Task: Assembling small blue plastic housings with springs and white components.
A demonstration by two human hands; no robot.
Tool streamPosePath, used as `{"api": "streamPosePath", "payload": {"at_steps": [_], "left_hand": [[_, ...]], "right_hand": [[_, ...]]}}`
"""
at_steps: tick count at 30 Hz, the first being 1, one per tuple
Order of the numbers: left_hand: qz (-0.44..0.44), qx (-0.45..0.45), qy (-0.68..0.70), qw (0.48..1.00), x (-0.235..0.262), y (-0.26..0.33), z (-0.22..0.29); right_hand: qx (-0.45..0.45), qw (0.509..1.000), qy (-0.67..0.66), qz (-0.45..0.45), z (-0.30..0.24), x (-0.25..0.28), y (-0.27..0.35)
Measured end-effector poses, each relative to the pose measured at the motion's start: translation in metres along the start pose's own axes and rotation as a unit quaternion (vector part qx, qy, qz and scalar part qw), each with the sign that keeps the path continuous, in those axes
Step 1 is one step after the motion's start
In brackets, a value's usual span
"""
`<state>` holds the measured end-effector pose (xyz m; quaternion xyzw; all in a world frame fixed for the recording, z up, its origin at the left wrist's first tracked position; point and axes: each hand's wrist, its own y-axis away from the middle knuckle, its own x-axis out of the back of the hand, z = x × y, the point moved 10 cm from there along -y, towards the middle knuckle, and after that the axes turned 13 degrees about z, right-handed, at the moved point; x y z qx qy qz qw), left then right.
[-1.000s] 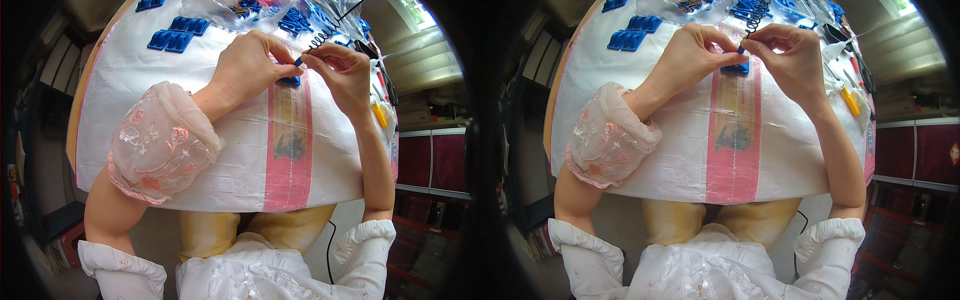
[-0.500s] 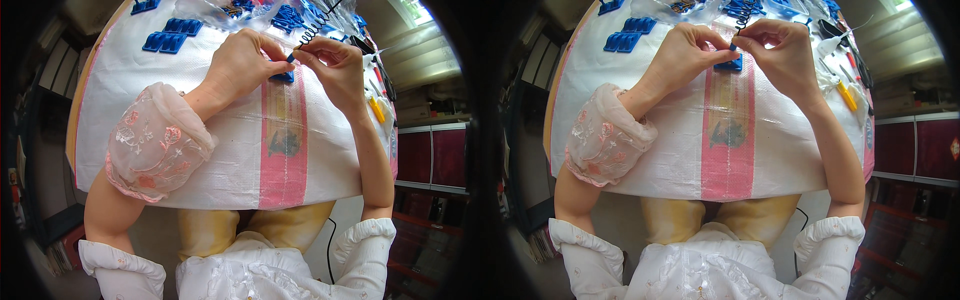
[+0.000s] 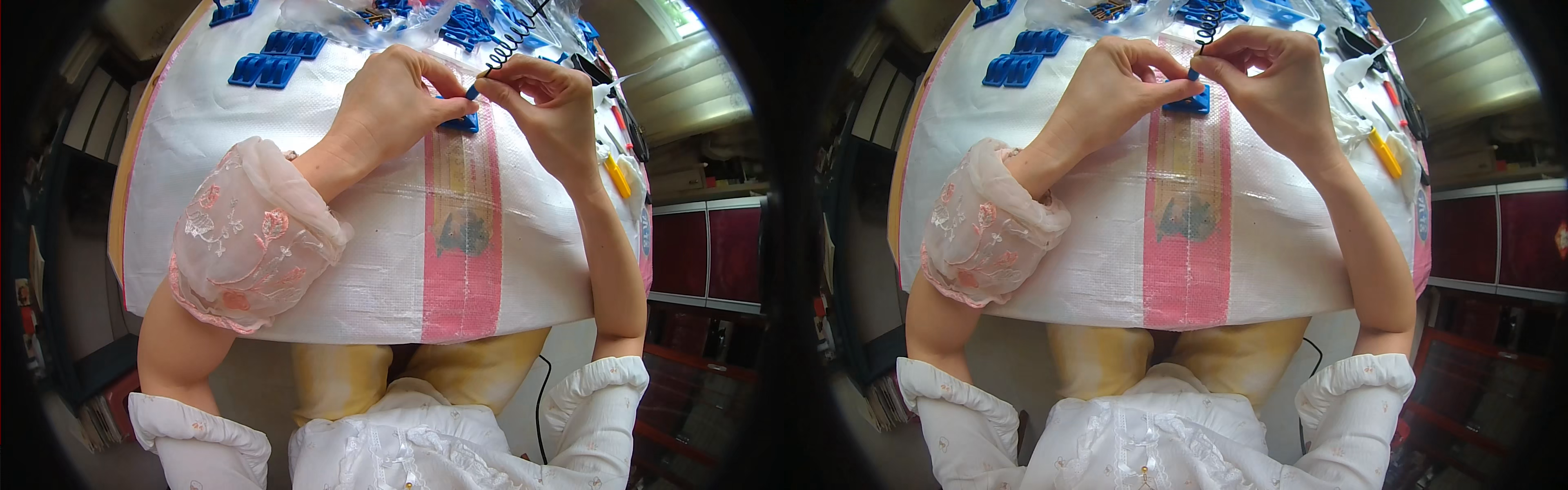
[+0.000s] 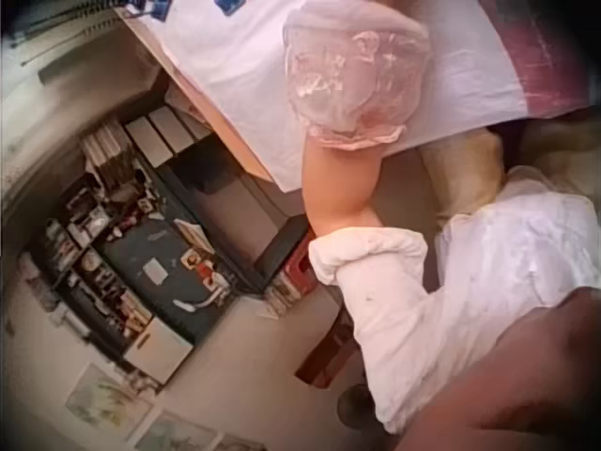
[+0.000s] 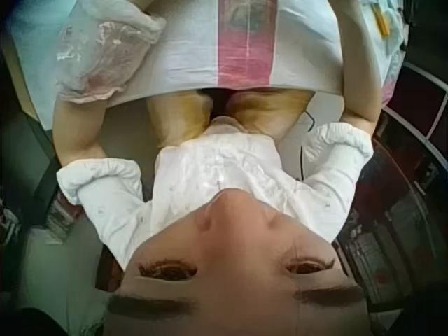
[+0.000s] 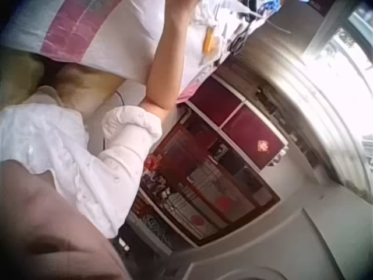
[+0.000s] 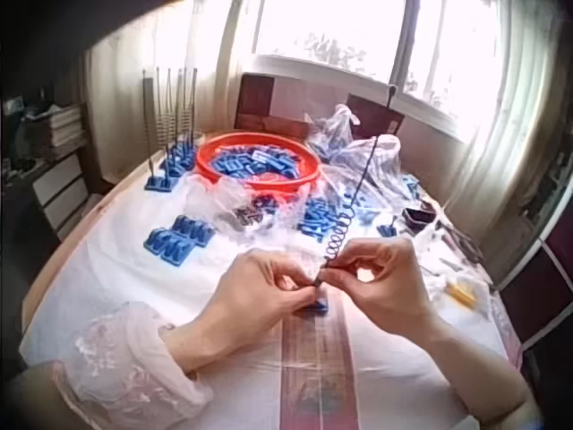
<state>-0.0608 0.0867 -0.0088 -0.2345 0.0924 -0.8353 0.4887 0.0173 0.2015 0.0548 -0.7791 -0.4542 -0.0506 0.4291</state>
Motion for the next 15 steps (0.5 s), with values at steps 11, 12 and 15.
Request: {"api": "streamPosePath", "payload": {"at_steps": [11,12,15], "left_hand": [[-0.005,-0.023,-0.011,1.0,-0.0013,-0.0004,0.0036],[-0.005,-0.025,-0.015,1.0,-0.0009,-0.0001,0.004],[-0.006,-0.031,-0.024,0.999,0.0002,0.0003,0.0056]], "right_hand": [[0.004,1.0,-0.002,-0.007,0.0043,0.0016,0.0024],[0.005,1.0,-0.003,-0.005,0.004,0.0026,0.0017],[0.015,1.0,-0.005,0.003,0.0055,0.0084,-0.0012]]}}
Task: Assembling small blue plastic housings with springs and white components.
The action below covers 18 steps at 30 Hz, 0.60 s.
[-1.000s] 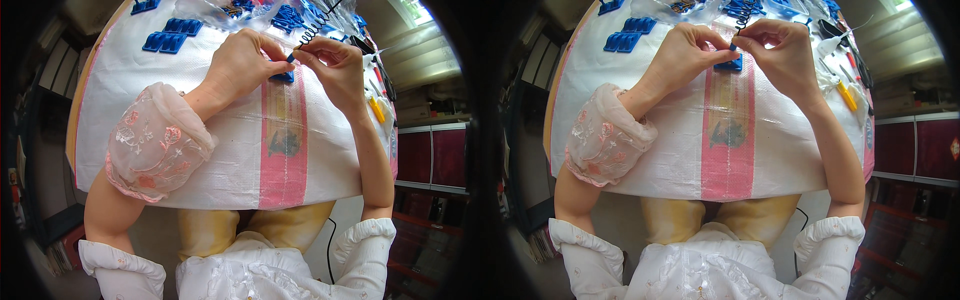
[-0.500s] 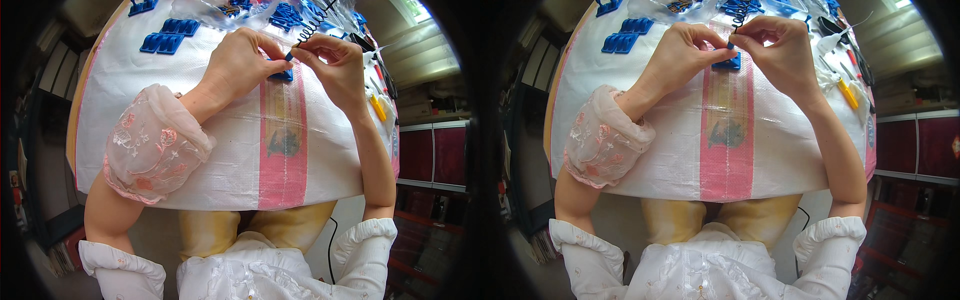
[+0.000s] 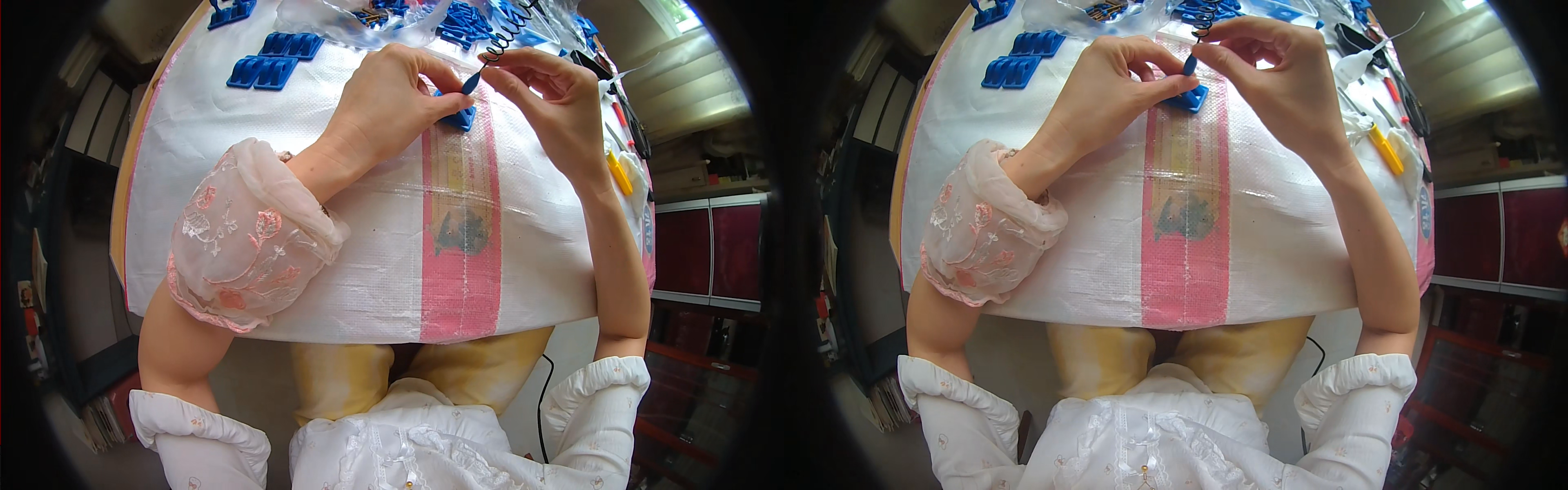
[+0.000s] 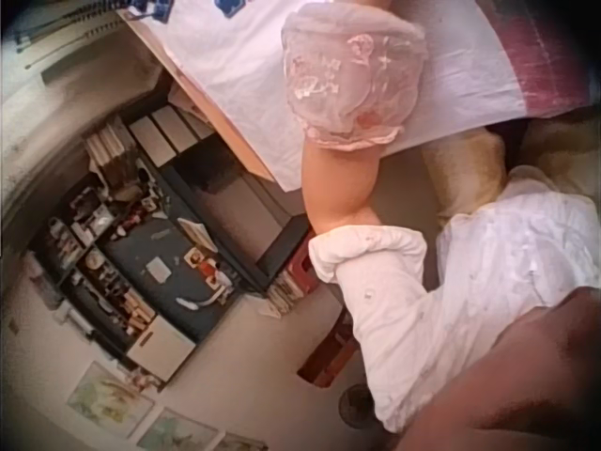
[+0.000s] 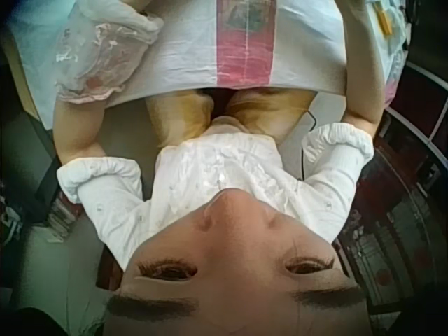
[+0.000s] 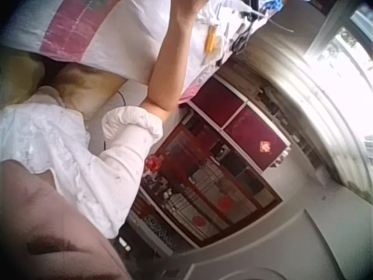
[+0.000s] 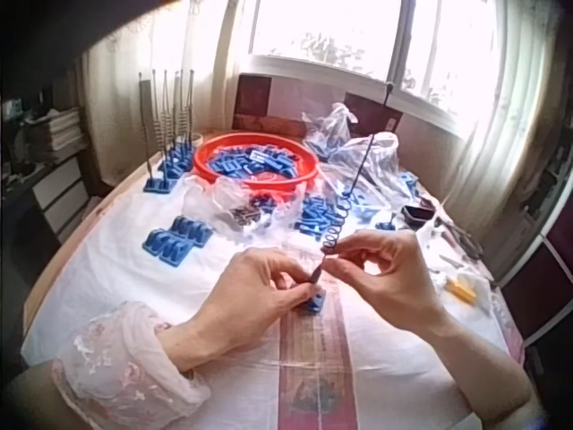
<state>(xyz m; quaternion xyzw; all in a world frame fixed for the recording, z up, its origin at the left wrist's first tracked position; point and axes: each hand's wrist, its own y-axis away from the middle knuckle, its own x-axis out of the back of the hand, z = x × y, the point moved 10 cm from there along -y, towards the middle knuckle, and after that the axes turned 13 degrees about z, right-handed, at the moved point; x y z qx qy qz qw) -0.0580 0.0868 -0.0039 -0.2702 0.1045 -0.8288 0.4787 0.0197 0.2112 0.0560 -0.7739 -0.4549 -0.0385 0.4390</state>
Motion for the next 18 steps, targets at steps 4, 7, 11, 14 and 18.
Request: {"api": "streamPosePath", "payload": {"at_steps": [4,7,11,14,18], "left_hand": [[0.001,-0.007,-0.006,1.0,0.001,-0.002,0.001],[0.011,-0.028,-0.014,0.999,0.002,-0.002,0.001],[0.006,-0.044,-0.008,0.999,-0.001,-0.004,0.003],[0.006,-0.058,0.012,0.998,-0.001,-0.004,0.002],[-0.02,-0.043,0.046,0.998,-0.006,-0.004,0.002]], "right_hand": [[-0.023,0.999,0.026,-0.014,0.005,0.007,-0.003],[-0.029,0.999,0.025,-0.01,0.006,0.007,-0.004],[-0.007,1.0,0.009,0.016,0.011,0.01,-0.003],[0.003,1.0,0.007,0.016,0.009,0.008,-0.002],[0.007,1.0,0.012,0.02,0.007,0.008,-0.001]]}}
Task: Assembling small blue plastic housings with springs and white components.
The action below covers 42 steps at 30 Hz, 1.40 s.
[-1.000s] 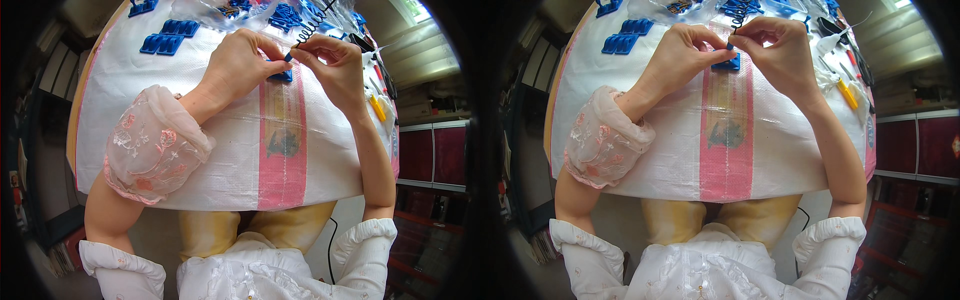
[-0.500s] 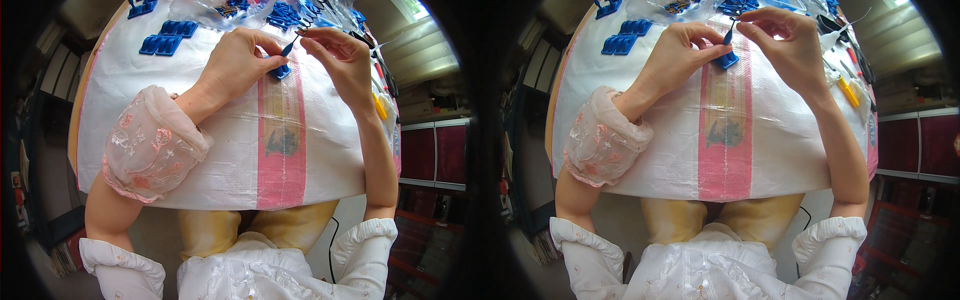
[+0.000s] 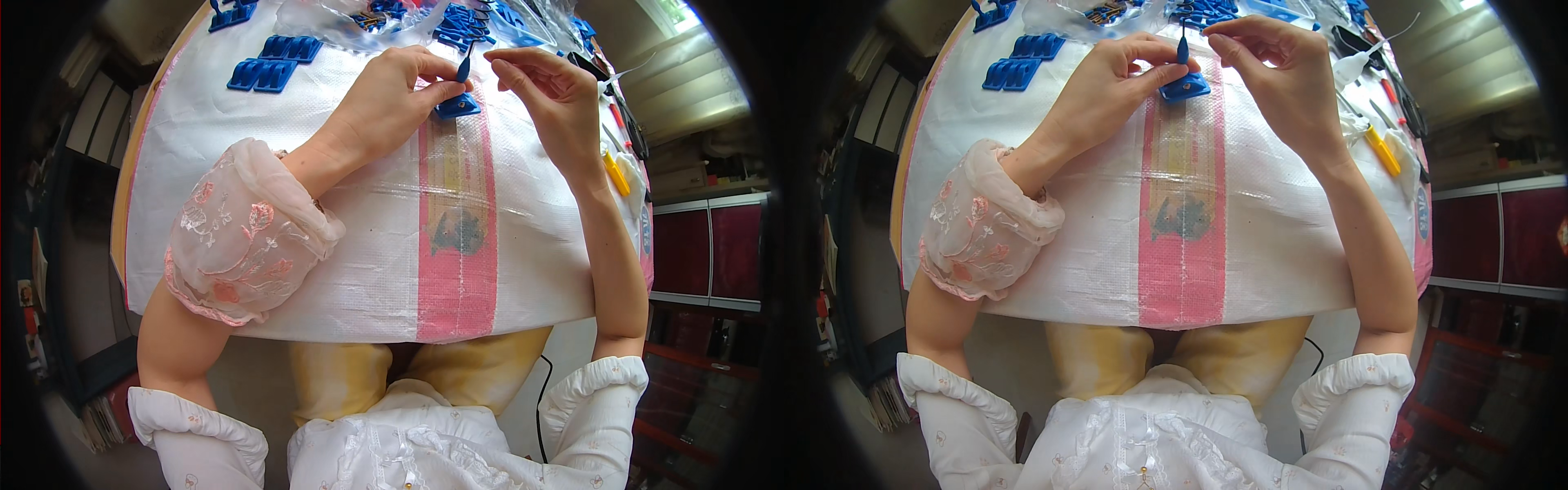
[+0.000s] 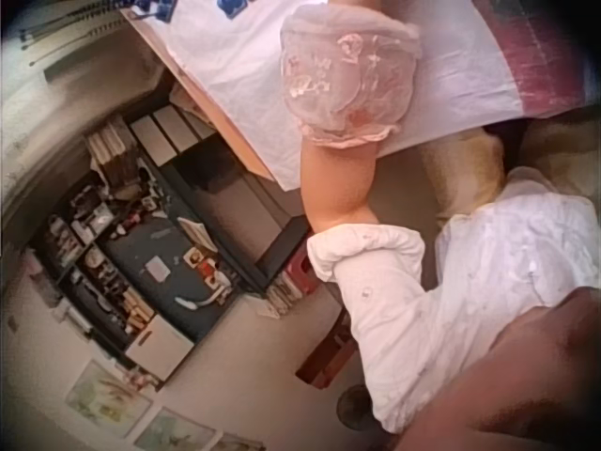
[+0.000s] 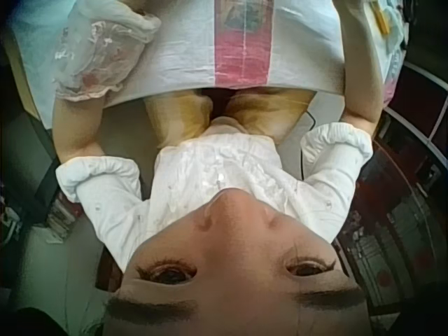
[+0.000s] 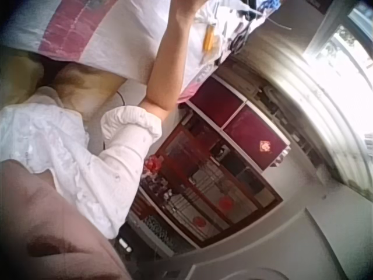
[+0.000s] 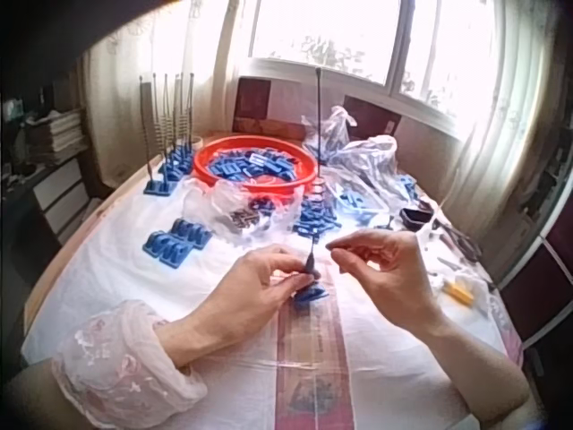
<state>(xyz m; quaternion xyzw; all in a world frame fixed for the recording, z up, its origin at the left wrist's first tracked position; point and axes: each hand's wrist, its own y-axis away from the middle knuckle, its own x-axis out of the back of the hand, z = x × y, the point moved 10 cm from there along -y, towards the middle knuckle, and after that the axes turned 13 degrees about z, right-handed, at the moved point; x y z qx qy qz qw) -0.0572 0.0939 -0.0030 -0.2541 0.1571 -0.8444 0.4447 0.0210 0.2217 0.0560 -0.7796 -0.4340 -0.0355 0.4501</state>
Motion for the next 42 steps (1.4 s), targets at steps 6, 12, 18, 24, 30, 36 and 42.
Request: {"api": "streamPosePath", "payload": {"at_steps": [6,12,18,24,30,36,42], "left_hand": [[-0.035,0.024,0.035,0.998,-0.006,0.003,0.003],[-0.049,0.036,0.035,0.998,-0.008,0.005,0.005],[-0.053,0.031,0.023,0.998,-0.01,0.005,0.003],[-0.063,0.024,0.01,0.998,-0.011,0.005,0.0],[-0.067,0.039,-0.021,0.997,-0.011,0.005,-0.001],[-0.058,0.061,-0.028,0.996,-0.01,0.005,0.002],[-0.049,0.062,0.011,0.997,-0.011,0.005,-0.002]], "right_hand": [[-0.011,1.0,-0.005,-0.009,-0.001,-0.005,0.003],[-0.02,0.999,-0.024,-0.014,-0.002,-0.008,0.003],[-0.016,0.999,-0.025,-0.023,-0.001,-0.01,0.005],[-0.005,0.999,-0.017,-0.044,-0.008,-0.014,0.006],[-0.003,0.998,-0.018,-0.057,-0.009,-0.016,0.006],[-0.007,0.998,-0.016,-0.06,-0.007,-0.016,0.005],[0.001,0.999,-0.01,-0.052,-0.011,-0.016,0.004]]}}
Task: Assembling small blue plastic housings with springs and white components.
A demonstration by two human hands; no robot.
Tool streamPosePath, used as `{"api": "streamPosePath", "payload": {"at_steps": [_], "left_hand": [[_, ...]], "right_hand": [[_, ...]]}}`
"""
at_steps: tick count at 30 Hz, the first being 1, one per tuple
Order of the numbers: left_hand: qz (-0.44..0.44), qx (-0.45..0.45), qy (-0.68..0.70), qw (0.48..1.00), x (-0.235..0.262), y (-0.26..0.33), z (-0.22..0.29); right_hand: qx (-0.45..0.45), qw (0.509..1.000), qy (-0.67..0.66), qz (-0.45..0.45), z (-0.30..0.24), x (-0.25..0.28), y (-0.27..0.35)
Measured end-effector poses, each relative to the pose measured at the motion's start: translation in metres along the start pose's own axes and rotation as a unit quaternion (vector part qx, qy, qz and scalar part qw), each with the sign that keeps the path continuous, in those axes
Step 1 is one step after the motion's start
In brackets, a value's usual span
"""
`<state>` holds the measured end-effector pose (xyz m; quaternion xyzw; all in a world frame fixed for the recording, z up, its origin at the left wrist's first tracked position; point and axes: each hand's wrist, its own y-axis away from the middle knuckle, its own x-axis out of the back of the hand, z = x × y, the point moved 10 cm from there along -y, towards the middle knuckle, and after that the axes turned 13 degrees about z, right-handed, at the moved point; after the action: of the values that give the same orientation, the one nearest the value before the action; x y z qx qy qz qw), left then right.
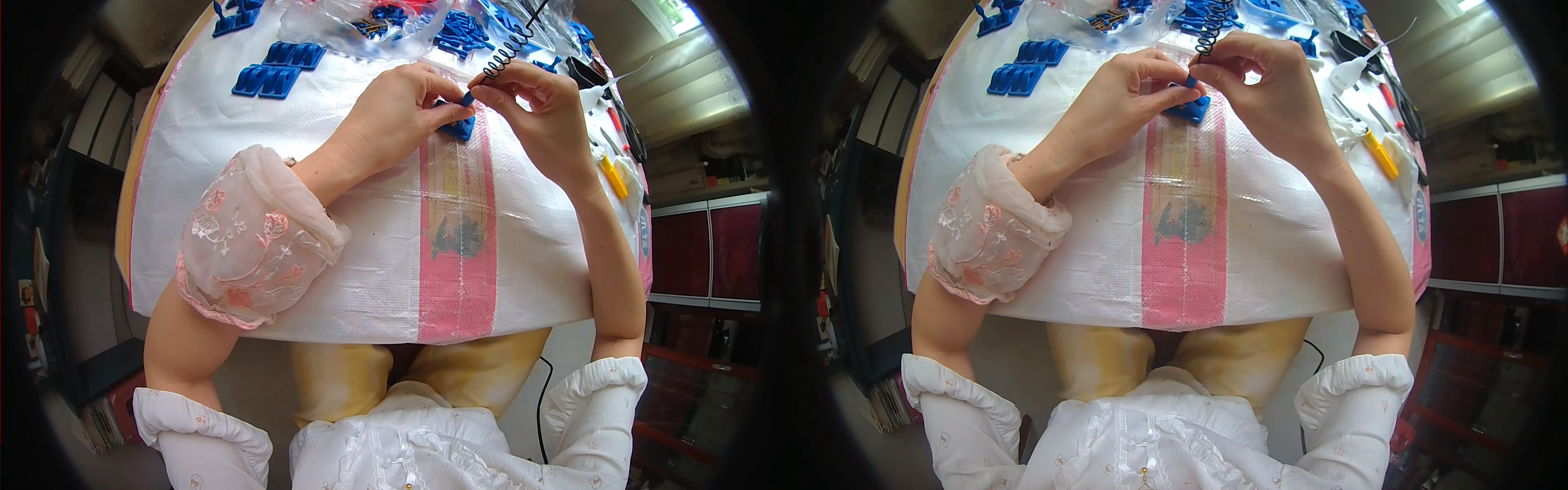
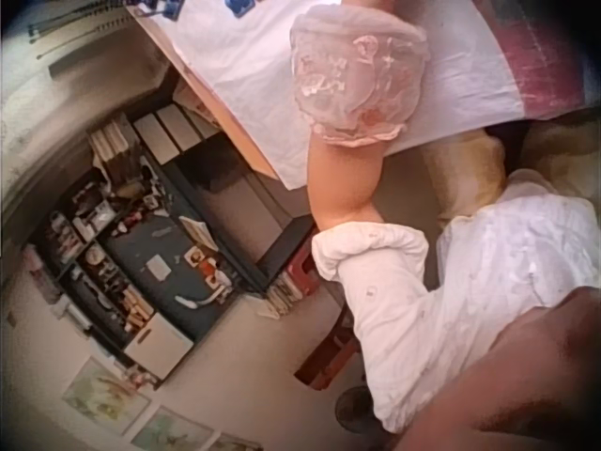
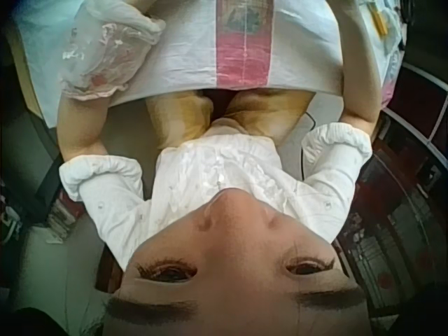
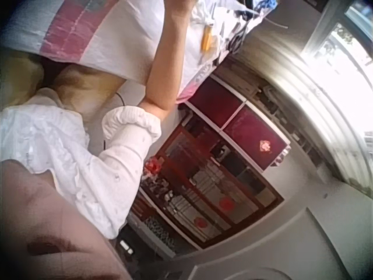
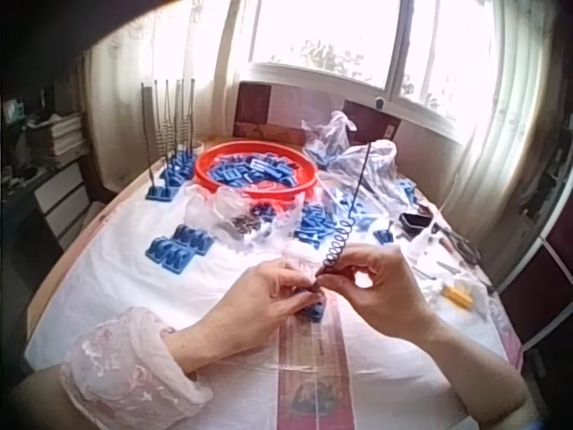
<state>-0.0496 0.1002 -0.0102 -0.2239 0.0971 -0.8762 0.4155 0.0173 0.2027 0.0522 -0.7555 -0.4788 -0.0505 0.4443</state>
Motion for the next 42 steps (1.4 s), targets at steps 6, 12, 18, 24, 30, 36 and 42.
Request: {"api": "streamPosePath", "payload": {"at_steps": [6,12,18,24,30,36,42], "left_hand": [[-0.001,-0.006,-0.001,1.0,-0.0007,-0.0006,-0.0004],[-0.002,-0.003,-0.002,1.0,-0.0005,-0.0014,-0.0028],[0.004,0.0,0.004,1.0,-0.0004,-0.0013,-0.0036],[0.011,-0.01,-0.016,1.0,0.0017,-0.0012,-0.0003],[0.009,-0.009,-0.013,1.0,0.0018,-0.0012,-0.0011],[0.012,-0.007,-0.011,1.0,0.002,-0.0016,-0.0005],[0.013,-0.004,-0.005,1.0,0.0021,-0.0008,-0.0009]], "right_hand": [[0.016,1.0,0.019,0.003,-0.0054,-0.0015,-0.0003],[0.015,0.999,0.039,-0.001,-0.0072,-0.0033,-0.0009],[0.021,0.999,0.042,-0.006,-0.0072,-0.0034,-0.0022],[0.019,0.999,0.043,-0.007,-0.0062,-0.0031,-0.0027],[0.014,0.999,0.045,-0.01,-0.0045,-0.0031,-0.0033],[0.016,0.999,0.04,-0.013,-0.0048,-0.0032,-0.0033],[0.012,0.999,0.036,-0.018,-0.0041,-0.0039,-0.0033]]}}
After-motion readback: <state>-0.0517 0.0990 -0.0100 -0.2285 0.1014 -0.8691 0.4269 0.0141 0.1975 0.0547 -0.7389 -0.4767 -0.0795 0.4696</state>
